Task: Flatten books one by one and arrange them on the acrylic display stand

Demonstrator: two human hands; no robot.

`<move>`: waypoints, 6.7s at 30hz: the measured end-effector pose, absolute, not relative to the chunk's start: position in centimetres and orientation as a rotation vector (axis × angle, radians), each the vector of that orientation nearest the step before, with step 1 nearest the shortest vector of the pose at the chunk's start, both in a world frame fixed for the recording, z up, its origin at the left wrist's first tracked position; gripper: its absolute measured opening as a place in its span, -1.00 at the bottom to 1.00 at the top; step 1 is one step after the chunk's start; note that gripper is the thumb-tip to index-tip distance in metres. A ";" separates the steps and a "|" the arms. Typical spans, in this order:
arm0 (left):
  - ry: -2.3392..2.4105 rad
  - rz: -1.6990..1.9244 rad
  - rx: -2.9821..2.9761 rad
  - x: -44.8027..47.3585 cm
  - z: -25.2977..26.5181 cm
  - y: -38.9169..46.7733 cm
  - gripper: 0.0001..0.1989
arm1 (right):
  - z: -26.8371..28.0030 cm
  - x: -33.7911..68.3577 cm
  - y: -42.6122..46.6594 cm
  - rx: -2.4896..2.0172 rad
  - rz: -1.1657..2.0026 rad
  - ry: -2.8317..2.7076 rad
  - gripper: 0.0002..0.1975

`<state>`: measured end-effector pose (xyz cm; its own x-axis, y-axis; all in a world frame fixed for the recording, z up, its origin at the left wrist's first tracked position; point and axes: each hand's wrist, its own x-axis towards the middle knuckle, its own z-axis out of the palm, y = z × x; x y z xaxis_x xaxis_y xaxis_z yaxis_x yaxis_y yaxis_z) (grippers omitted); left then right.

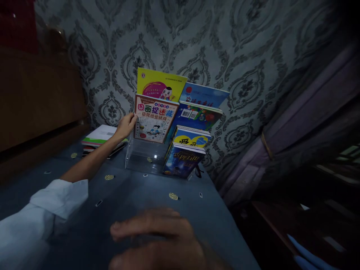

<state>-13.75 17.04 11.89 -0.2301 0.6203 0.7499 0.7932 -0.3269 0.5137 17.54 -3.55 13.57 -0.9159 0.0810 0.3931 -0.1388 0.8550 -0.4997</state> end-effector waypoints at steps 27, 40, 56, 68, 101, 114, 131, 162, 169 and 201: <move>-1.564 -1.734 -2.099 -14.1 10.7 16.5 -0.69 | -3.9 14.0 -1.8 -0.470 1.400 -2.068 -0.59; -1.585 -1.744 -2.145 -14.3 10.5 16.1 -0.64 | -5.6 13.3 -1.2 -0.628 1.600 -1.937 -0.70; -2.337 -0.934 -1.494 -23.3 2.2 11.4 -0.57 | -7.0 13.7 -0.3 -0.619 1.730 -1.840 -0.51; -2.551 -0.261 -1.766 -25.9 1.5 13.2 -0.31 | -7.8 13.8 0.0 -0.613 1.733 -1.879 -0.46; -2.328 -0.022 -1.930 -20.5 0.7 1.5 -0.52 | -4.9 14.8 -0.1 -0.645 1.805 -1.845 -0.46; -2.317 -0.198 -2.292 -13.1 -3.1 -13.6 -0.53 | -5.6 14.4 -0.1 -0.538 1.681 -1.862 -0.61; -1.934 -0.479 -3.099 -10.6 -1.5 -9.8 -0.55 | -3.7 12.1 -1.5 -0.518 0.788 -2.747 -0.46; -1.824 -0.201 -2.835 -6.7 -5.1 -5.1 -0.27 | -9.1 16.8 4.8 -0.986 0.128 -2.573 -0.49; -1.784 -0.313 -2.793 -7.1 -5.6 -4.7 -0.28 | -8.8 16.6 4.6 -0.933 0.065 -2.577 -0.52; -2.114 -0.144 -2.173 -7.0 -5.9 -4.4 -0.26 | -8.9 18.0 3.7 -0.911 0.075 -2.594 -0.47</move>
